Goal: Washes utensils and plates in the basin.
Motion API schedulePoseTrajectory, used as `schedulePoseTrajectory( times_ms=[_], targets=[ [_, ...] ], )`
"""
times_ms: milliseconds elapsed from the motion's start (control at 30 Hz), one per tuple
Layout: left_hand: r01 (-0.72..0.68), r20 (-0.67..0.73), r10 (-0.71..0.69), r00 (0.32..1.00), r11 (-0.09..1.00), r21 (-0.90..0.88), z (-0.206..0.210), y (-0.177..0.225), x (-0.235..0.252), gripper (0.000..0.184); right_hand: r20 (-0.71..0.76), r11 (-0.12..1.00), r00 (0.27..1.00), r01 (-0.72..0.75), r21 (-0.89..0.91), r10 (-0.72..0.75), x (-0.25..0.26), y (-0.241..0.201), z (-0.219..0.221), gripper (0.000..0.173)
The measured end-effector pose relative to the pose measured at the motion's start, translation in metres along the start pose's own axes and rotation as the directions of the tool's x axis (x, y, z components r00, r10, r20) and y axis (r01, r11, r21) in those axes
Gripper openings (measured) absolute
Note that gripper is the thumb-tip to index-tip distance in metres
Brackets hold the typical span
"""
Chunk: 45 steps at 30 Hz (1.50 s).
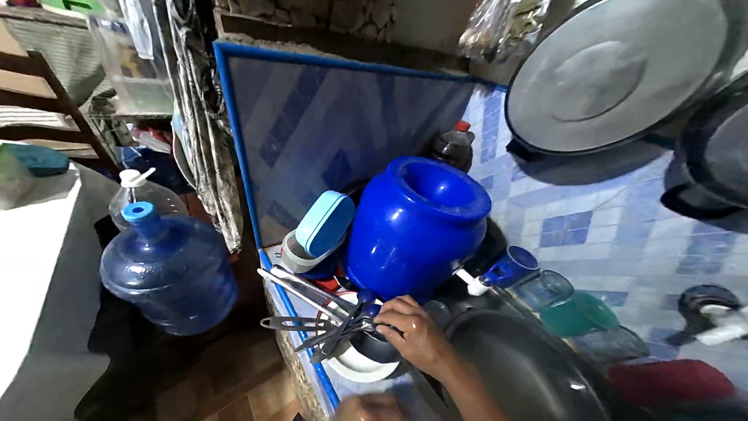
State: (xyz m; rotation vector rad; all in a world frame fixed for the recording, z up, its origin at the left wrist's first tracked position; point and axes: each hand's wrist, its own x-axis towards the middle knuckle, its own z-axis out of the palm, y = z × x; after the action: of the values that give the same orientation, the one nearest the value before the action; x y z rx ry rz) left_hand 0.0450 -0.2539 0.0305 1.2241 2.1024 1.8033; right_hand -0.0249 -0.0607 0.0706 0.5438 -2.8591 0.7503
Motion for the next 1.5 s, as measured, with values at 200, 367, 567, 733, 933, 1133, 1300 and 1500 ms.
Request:
schedulePoseTrajectory(
  times_ms=[200,367,567,733,933,1133,1300,1500],
  targets=[
    [0.28,-0.401,-0.073,0.913,0.827,0.488,-0.056,-0.036,0.025,0.017,0.059,0.984,0.996,0.074,-0.163,-0.066,0.01,-0.006,0.013,0.019],
    [0.384,-0.298,-0.266,0.917,0.794,0.47,-0.063,-0.04,0.03,0.024,0.08,0.9,0.981,0.193,-0.392,-0.175,0.016,-0.009,0.023,0.011],
    [0.391,-0.295,-0.274,0.915,0.779,0.49,-0.064,-0.043,0.031,0.023,0.067,0.858,0.98,0.195,-0.476,-0.185,0.021,-0.022,0.03,0.006],
    [0.419,-0.275,-0.32,0.907,0.76,0.496,-0.065,-0.039,0.034,0.024,0.178,0.865,0.983,0.125,-0.487,-0.042,0.028,-0.034,0.033,0.013],
    [0.448,-0.228,-0.386,0.894,0.749,0.488,-0.069,-0.033,0.035,0.026,-0.127,0.965,0.991,0.0,-0.264,-0.034,0.01,-0.013,0.017,0.009],
    [0.538,-0.192,-0.52,0.833,0.677,0.502,-0.074,-0.026,0.046,0.033,-0.435,0.971,0.88,-0.236,-0.047,0.192,-0.054,0.026,-0.039,0.01],
    [0.589,-0.162,-0.614,0.772,0.597,0.545,-0.074,-0.026,0.071,0.035,-0.286,0.975,0.938,-0.218,-0.039,0.198,-0.052,0.009,-0.03,0.018],
    [0.693,-0.138,-0.731,0.668,0.544,0.474,-0.082,-0.024,0.089,0.034,-0.094,0.99,0.986,-0.139,-0.038,0.135,-0.008,-0.017,0.012,0.021]
  ],
)
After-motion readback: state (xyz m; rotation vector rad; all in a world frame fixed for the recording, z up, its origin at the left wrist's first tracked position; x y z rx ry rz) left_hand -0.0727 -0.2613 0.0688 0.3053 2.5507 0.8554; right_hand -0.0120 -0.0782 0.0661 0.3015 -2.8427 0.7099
